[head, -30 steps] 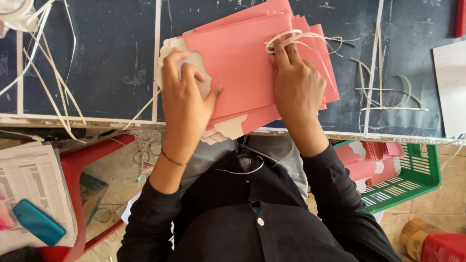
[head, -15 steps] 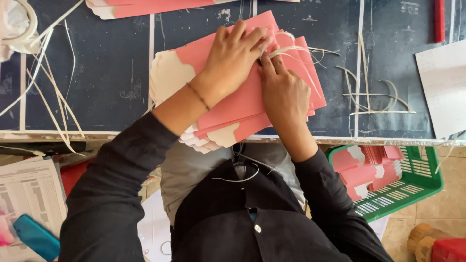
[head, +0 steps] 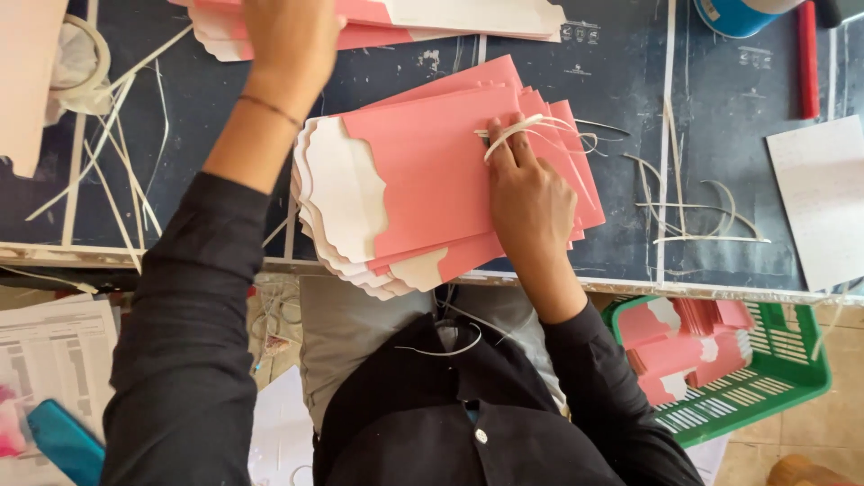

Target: Assembling and stacking paper folders by hand at a production table.

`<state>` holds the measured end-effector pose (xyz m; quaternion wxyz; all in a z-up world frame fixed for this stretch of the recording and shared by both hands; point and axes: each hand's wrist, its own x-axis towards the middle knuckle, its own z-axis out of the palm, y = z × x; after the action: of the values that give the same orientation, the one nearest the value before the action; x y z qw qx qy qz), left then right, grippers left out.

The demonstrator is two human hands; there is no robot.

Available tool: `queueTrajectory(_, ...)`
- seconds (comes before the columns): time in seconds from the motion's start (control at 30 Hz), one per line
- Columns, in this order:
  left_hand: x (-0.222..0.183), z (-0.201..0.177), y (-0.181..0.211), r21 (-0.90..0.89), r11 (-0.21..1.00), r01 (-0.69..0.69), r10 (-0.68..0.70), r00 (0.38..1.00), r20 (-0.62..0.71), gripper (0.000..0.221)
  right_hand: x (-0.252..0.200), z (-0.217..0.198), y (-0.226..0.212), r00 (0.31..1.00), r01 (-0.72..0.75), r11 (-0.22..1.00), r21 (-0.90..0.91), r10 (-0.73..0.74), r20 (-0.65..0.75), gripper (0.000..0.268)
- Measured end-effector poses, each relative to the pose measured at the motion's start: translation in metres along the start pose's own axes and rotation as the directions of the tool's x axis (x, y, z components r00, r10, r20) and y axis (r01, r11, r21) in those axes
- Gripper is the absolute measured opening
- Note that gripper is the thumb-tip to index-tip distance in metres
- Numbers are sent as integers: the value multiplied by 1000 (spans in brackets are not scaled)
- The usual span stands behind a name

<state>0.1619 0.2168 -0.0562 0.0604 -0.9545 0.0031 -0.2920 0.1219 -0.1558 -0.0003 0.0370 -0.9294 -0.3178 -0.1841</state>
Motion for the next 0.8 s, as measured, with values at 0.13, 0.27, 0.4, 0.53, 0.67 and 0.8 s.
queueTrajectory(0.13, -38, -96, 25, 8, 994, 113, -113, 993, -18, 43, -1, 6, 2, 1000, 10, 1000, -10, -10, -15, 32)
queueTrajectory(0.27, -55, -207, 114, -250, 962, 111, -113, 994, 4, 25, 3, -1, 3, 998, -16, 999, 49, 13, 55, 43)
queueTrajectory(0.4, -93, -214, 178, -537, 826, 173, -114, 983, 143, 38, -26, 46, 91, 999, 41, 998, -49, -40, 31, 34)
queueTrajectory(0.53, -109, -197, 202, -566, 797, 212, -167, 977, 132, 21, -18, -34, 197, 997, -50, 987, 150, 57, -45, 10)
queueTrajectory(0.67, -104, -185, 206, -458, 851, 255, -221, 967, 128, 23, -11, -94, 201, 895, -176, 972, -154, 93, -436, 36)
queueTrajectory(0.8, -103, -166, 208, -404, 870, 282, -252, 959, 128, 35, 31, -88, 101, 974, 192, 938, 290, -145, -175, 53)
